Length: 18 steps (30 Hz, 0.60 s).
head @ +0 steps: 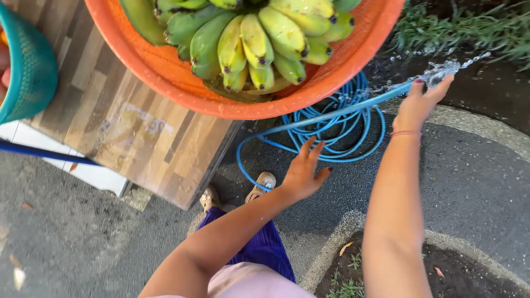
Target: The person is washing and then sorting bunches of green bananas into a basket while organizing other fruits like mangoes and oranges in a domestic outdoor area.
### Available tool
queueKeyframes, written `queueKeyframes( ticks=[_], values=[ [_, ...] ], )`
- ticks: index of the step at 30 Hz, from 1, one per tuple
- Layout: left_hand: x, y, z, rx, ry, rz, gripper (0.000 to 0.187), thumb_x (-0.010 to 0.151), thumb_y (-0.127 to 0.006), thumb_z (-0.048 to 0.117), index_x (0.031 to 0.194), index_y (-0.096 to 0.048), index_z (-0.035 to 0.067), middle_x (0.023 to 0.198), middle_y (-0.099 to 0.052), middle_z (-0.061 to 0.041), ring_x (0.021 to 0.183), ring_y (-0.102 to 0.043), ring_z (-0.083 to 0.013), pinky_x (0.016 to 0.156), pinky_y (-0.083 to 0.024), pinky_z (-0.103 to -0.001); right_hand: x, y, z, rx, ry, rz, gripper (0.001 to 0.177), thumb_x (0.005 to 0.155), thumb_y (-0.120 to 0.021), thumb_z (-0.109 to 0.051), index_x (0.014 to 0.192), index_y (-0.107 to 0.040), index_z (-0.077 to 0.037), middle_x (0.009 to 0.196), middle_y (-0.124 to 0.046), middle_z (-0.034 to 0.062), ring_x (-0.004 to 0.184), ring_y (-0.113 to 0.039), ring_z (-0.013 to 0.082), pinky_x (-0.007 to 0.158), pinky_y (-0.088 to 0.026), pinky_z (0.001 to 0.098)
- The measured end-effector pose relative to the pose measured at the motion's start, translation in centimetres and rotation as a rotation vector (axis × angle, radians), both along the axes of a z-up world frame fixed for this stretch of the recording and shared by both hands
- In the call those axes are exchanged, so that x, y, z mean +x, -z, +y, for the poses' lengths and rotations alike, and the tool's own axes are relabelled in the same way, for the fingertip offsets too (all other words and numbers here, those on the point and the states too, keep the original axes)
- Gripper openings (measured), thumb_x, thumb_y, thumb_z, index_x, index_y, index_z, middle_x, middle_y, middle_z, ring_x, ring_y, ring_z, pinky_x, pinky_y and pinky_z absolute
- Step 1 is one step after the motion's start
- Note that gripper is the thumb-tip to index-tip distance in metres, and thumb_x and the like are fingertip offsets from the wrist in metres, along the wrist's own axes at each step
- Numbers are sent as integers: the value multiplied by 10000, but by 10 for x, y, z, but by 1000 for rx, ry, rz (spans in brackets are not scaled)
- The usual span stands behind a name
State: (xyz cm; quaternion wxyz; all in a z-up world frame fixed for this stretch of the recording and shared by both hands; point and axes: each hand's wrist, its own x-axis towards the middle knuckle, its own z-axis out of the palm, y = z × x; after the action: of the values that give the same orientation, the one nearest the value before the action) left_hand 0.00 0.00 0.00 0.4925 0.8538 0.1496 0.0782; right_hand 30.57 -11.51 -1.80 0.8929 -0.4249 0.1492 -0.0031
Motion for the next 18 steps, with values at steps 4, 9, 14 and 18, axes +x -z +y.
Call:
queueKeyframes(
  ticks=[4,9,14,18],
  values=[
    [-41,49,13,-244,-66,247,762,887,-714,261,1531,-349,76,1601,-332,-262,1216,-567,-460,1009,-495,-485,-52,124,27,-1203,-246,-402,81,1150,-484,-7,1099,-540,23,1003,-606,112,925,-581,223,853,-535,364],
    [-86,69,34,-74,-211,239,740,887,-742,190,1513,-371,55,1535,-418,-276,1280,-542,-489,1019,-500,-490,-205,255,110,-1658,-1410,-226,219,878,-603,-188,863,-757,-32,902,-740,244,875,-730,399,778,-564,500],
    [-101,84,56,-119,-311,209,746,891,-725,199,1502,-336,21,1533,-400,-275,1226,-577,-466,997,-522,-455,-296,376,117,-1696,-1658,-297,349,853,-673,-279,1110,-709,-47,1156,-684,240,1072,-678,398,848,-563,489],
    [-113,82,65,-69,-329,132,725,918,-727,165,1519,-351,13,1515,-439,-271,1265,-577,-469,994,-539,-444,-303,312,144,-1703,-1515,-130,380,951,-594,-295,1262,-650,-83,1269,-668,191,1149,-651,382,883,-550,483]
  ],
)
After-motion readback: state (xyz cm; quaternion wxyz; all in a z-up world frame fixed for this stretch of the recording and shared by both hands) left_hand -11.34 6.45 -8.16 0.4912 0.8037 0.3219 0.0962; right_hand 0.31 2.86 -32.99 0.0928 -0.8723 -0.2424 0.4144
